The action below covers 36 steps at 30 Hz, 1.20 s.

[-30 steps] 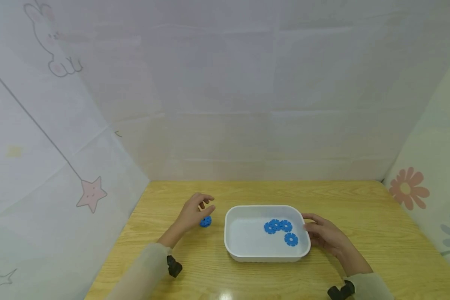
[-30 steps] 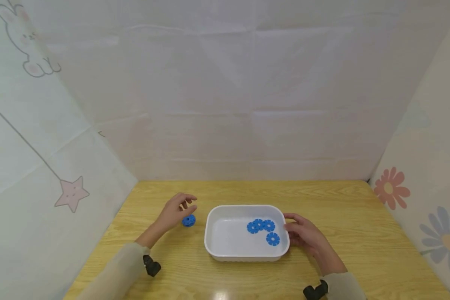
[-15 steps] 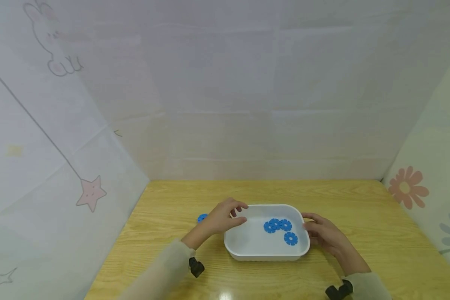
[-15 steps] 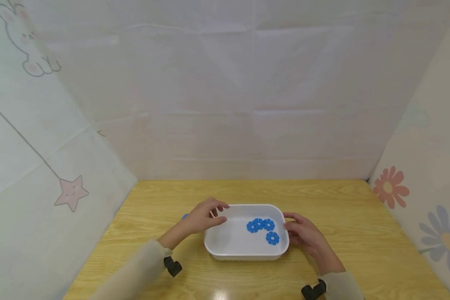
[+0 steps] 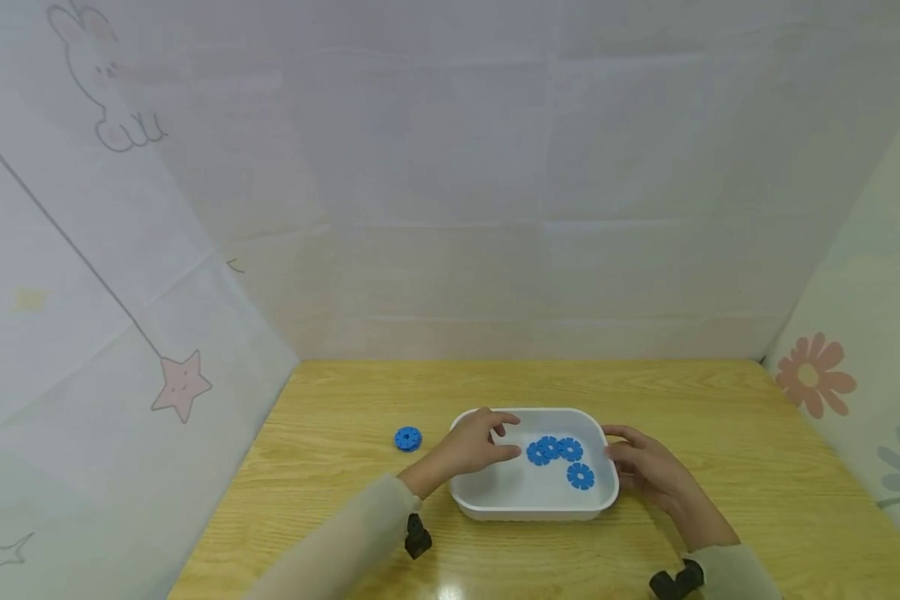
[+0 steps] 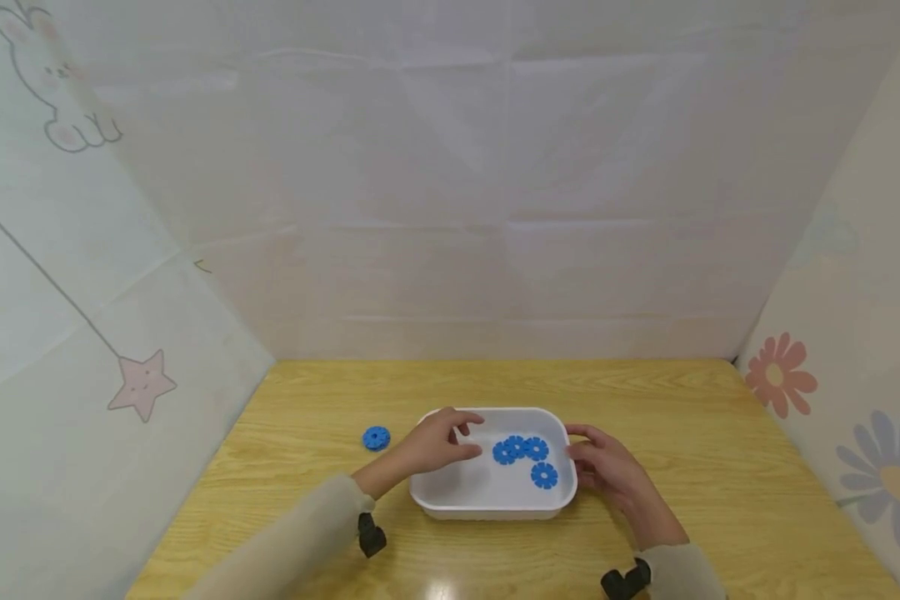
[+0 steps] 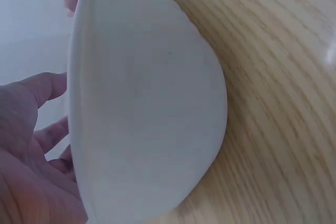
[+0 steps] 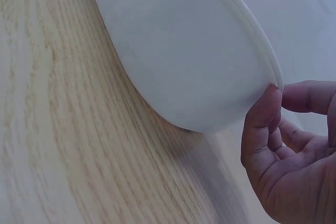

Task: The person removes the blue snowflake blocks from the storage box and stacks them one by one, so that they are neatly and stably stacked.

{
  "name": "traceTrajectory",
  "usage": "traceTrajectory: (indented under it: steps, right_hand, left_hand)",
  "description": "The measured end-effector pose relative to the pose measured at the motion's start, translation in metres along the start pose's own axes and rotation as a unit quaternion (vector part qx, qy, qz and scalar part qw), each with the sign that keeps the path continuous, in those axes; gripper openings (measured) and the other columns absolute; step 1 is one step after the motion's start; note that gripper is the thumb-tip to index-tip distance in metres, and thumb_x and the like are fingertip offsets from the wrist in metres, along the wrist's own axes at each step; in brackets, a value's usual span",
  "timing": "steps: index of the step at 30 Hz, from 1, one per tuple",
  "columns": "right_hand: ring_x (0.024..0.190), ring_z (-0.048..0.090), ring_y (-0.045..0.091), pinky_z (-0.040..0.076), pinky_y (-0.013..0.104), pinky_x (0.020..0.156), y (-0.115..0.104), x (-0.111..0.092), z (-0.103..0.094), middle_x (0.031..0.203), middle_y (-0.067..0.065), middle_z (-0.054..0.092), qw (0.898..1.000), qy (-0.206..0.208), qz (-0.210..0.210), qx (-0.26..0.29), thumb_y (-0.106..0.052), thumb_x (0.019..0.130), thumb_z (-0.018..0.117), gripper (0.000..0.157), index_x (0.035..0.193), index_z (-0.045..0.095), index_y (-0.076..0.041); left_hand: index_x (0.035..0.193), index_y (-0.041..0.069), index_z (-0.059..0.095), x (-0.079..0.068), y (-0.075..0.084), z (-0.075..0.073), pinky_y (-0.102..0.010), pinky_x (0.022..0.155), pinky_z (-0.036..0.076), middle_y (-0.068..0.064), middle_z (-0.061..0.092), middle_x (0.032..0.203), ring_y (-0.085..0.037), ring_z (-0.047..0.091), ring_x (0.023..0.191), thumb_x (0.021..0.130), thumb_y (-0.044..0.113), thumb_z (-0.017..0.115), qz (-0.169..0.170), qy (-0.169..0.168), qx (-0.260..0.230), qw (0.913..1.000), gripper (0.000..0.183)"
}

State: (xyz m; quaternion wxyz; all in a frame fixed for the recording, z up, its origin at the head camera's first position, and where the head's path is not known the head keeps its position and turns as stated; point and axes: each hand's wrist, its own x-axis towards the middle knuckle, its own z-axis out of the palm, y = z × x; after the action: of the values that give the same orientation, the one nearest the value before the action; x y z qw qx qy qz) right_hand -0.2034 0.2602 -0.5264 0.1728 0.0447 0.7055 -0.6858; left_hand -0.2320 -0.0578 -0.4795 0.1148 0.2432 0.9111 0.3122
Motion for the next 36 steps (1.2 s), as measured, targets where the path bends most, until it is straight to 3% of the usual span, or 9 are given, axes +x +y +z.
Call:
traceTrajectory:
  steps: [5,17,25,36]
  right_hand:
    - [0.097,0.066,0.026,0.059,0.036,0.083,0.001,0.001,-0.002,0.123,0.019,0.066,1.0,-0.001,-0.006,-0.001,-0.016,0.099,0.064,0.059,0.151,0.04,0.0]
    - [0.098,0.065,0.025,0.058,0.035,0.083,0.002,0.001,-0.002,0.122,0.017,0.066,1.0,0.001,-0.002,0.0,-0.016,0.099,0.064,0.06,0.151,0.04,-0.001]
    - [0.097,0.065,0.026,0.058,0.035,0.082,0.003,-0.001,-0.001,0.121,0.018,0.066,1.0,-0.001,-0.005,0.006,-0.015,0.098,0.064,0.058,0.15,0.041,-0.001]
    - [0.097,0.064,0.025,0.057,0.034,0.083,0.001,0.0,0.0,0.121,0.017,0.065,1.0,0.003,-0.006,0.004,-0.014,0.098,0.064,0.057,0.149,0.043,-0.002]
  left_hand:
    - [0.136,0.015,0.064,0.004,0.005,0.007,-0.026,0.066,0.047,-0.011,0.067,0.111,-0.01,0.056,0.083,0.093,0.034,0.075,-0.007,0.012,0.006,0.9999,0.048]
    - [0.13,0.015,0.069,0.013,0.018,0.026,-0.026,0.06,0.045,0.005,0.061,0.087,-0.009,0.054,0.073,0.089,0.031,0.079,-0.083,0.028,-0.008,0.9962,0.045]
    - [0.127,0.017,0.07,0.02,0.019,0.036,-0.03,0.068,0.051,-0.004,0.07,0.107,-0.012,0.06,0.085,0.083,0.032,0.084,-0.112,0.03,-0.01,0.9932,0.049]
    - [0.127,0.022,0.072,0.026,0.017,0.042,-0.039,0.091,0.052,-0.001,0.07,0.126,-0.019,0.066,0.106,0.078,0.033,0.089,-0.141,0.027,0.015,0.9895,0.054]
